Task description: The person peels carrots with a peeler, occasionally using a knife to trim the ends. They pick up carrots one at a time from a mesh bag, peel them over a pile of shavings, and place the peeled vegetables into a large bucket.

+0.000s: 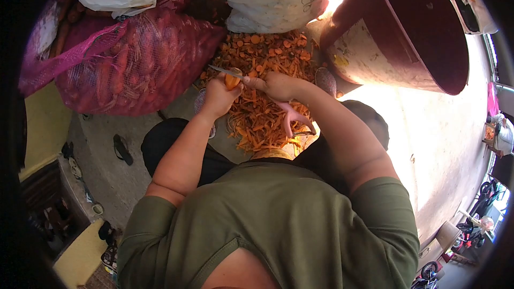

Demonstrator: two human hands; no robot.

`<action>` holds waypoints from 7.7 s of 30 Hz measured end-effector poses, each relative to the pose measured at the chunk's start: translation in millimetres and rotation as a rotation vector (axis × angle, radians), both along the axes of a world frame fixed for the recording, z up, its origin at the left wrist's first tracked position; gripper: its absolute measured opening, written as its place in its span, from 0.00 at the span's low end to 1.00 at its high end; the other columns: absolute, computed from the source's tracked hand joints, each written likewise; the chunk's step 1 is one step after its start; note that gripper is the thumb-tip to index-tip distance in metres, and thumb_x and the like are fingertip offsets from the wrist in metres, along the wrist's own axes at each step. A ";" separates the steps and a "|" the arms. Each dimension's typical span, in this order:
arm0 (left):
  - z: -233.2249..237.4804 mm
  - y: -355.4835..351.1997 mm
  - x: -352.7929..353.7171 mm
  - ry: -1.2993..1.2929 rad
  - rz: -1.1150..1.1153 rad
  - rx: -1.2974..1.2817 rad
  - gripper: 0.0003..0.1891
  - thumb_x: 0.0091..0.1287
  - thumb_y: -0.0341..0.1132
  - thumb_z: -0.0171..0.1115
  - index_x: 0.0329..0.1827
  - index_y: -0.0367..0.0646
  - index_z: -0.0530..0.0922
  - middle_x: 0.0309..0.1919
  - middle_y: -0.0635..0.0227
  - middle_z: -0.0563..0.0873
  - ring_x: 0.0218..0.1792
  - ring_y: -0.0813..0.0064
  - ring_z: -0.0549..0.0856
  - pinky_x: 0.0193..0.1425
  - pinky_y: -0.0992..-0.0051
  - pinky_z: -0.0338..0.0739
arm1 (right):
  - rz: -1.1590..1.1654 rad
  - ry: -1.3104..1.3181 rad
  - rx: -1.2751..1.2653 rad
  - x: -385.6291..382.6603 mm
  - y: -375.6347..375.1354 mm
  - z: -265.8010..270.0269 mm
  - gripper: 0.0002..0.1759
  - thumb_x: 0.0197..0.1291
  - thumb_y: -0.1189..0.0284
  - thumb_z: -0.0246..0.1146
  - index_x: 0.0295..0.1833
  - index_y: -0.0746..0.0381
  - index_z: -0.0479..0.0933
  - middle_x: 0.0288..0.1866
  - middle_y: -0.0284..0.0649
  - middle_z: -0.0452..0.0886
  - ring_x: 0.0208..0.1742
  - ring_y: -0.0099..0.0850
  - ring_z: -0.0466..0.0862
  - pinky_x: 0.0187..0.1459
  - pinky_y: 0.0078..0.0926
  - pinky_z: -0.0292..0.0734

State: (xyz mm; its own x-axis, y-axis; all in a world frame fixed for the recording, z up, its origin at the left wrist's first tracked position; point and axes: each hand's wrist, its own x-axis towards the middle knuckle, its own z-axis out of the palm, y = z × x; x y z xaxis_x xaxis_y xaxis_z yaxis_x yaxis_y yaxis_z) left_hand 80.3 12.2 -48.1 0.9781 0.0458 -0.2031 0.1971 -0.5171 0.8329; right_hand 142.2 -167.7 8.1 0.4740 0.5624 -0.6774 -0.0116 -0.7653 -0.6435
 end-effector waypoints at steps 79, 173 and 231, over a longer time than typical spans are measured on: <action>23.2 -27.4 -9.5 0.183 -0.191 -0.074 0.18 0.47 0.37 0.65 0.36 0.35 0.70 0.32 0.51 0.79 0.37 0.55 0.80 0.40 0.65 0.72 | -0.864 -0.511 -0.068 44.9 -11.1 -17.5 0.30 0.44 0.46 0.64 0.28 0.68 0.78 0.20 0.43 0.78 0.26 0.33 0.79 0.31 0.29 0.72; 76.2 -40.6 -59.8 0.282 -0.284 -0.247 0.19 0.54 0.26 0.58 0.49 0.36 0.65 0.27 0.68 0.73 0.24 0.79 0.74 0.28 0.78 0.70 | -0.809 -0.684 0.136 -10.1 -33.7 -9.7 0.30 0.51 0.47 0.58 0.31 0.69 0.78 0.28 0.50 0.80 0.34 0.43 0.81 0.37 0.35 0.73; 91.7 -45.2 -0.6 0.260 -0.458 0.046 0.09 0.53 0.29 0.62 0.32 0.31 0.77 0.23 0.68 0.81 0.27 0.82 0.79 0.32 0.79 0.72 | -0.474 -0.344 0.354 -39.4 -15.4 -7.1 0.17 0.60 0.61 0.52 0.40 0.66 0.70 0.30 0.52 0.77 0.36 0.47 0.78 0.39 0.38 0.70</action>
